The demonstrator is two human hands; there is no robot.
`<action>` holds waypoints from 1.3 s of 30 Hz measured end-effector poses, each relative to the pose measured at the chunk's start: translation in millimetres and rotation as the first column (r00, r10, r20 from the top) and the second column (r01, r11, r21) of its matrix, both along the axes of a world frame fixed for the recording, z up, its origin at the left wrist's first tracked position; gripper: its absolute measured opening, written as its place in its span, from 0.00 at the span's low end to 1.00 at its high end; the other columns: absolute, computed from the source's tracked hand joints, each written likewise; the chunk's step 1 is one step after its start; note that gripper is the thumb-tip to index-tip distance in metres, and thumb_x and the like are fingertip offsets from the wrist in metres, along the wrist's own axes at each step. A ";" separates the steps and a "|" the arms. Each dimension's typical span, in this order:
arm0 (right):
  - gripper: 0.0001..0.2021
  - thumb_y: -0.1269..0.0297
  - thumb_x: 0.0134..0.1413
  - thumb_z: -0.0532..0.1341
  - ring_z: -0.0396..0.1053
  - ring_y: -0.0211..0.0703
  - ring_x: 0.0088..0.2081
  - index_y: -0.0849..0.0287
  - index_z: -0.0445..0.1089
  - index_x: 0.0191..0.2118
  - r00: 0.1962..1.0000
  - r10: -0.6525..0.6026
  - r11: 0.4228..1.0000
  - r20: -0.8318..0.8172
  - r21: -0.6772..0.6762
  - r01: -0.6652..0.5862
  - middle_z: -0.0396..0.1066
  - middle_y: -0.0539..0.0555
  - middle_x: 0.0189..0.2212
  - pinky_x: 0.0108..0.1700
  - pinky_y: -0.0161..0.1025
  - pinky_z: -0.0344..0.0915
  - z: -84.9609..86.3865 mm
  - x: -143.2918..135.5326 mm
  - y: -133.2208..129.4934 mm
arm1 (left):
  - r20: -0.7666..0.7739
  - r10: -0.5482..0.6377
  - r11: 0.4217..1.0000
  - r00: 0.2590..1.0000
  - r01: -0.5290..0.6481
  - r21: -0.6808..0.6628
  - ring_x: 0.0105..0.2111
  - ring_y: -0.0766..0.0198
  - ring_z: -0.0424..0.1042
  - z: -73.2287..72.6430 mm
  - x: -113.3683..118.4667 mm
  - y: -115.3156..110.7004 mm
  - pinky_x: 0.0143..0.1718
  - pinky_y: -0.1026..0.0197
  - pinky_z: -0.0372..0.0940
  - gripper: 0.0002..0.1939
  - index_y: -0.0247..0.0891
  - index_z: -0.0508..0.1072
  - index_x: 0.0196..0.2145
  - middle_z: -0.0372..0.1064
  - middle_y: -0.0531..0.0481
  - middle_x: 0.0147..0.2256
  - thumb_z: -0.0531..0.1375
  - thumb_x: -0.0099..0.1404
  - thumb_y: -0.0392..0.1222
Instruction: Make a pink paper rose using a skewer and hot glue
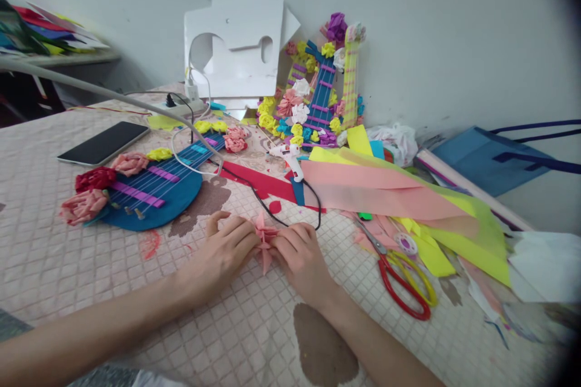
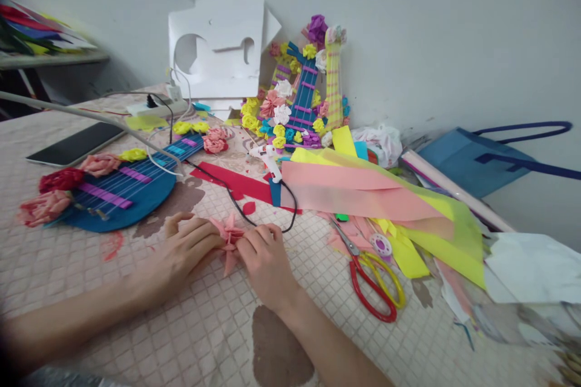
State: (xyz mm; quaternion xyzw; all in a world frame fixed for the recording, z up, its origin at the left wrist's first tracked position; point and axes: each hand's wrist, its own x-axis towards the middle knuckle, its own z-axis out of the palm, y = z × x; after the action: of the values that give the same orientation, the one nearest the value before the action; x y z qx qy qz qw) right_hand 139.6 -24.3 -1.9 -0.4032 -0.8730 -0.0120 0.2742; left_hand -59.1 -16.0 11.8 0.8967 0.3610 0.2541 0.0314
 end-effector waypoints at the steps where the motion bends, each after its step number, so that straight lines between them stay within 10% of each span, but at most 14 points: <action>1: 0.07 0.67 0.63 0.53 0.62 0.43 0.39 0.59 0.67 0.35 1.000 -0.004 1.000 -0.013 -0.008 0.004 0.71 0.53 0.35 0.45 0.45 0.57 0.2 -0.1 -0.2 | -0.007 0.001 1.000 1.000 -0.001 -0.006 0.38 0.61 0.63 -0.9 -0.4 -0.3 0.51 0.48 0.44 0.09 0.39 0.67 0.34 0.67 0.53 0.33 0.49 0.70 0.36; 19: 0.13 0.60 0.55 0.58 0.60 0.45 0.35 0.58 0.61 0.23 0.997 -0.060 0.998 -0.049 0.023 0.061 0.64 0.51 0.24 0.36 0.45 0.54 7.1 -11.1 -17.6 | 0.056 0.013 0.999 0.998 -0.011 -0.036 0.36 0.62 0.63 0.9 0.1 -2.1 0.50 0.49 0.44 0.09 0.40 0.67 0.31 0.68 0.55 0.31 0.52 0.69 0.41; 39: 0.06 0.65 0.60 0.55 0.60 0.44 0.37 0.60 0.67 0.32 0.991 0.023 0.998 -0.130 -0.047 -0.029 0.67 0.53 0.31 0.41 0.44 0.57 9.1 -5.2 -17.5 | 0.117 0.072 0.996 0.991 -0.065 -0.062 0.36 0.62 0.63 -4.3 -4.1 1.5 0.46 0.52 0.47 0.06 0.39 0.67 0.33 0.68 0.53 0.33 0.53 0.68 0.39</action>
State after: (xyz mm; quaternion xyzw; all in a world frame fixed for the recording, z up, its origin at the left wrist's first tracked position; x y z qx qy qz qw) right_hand 134.4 -41.9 7.2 -0.3983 -0.8585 0.0391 0.3206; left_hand -63.2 -14.5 7.6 0.8659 0.3962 0.2974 0.0699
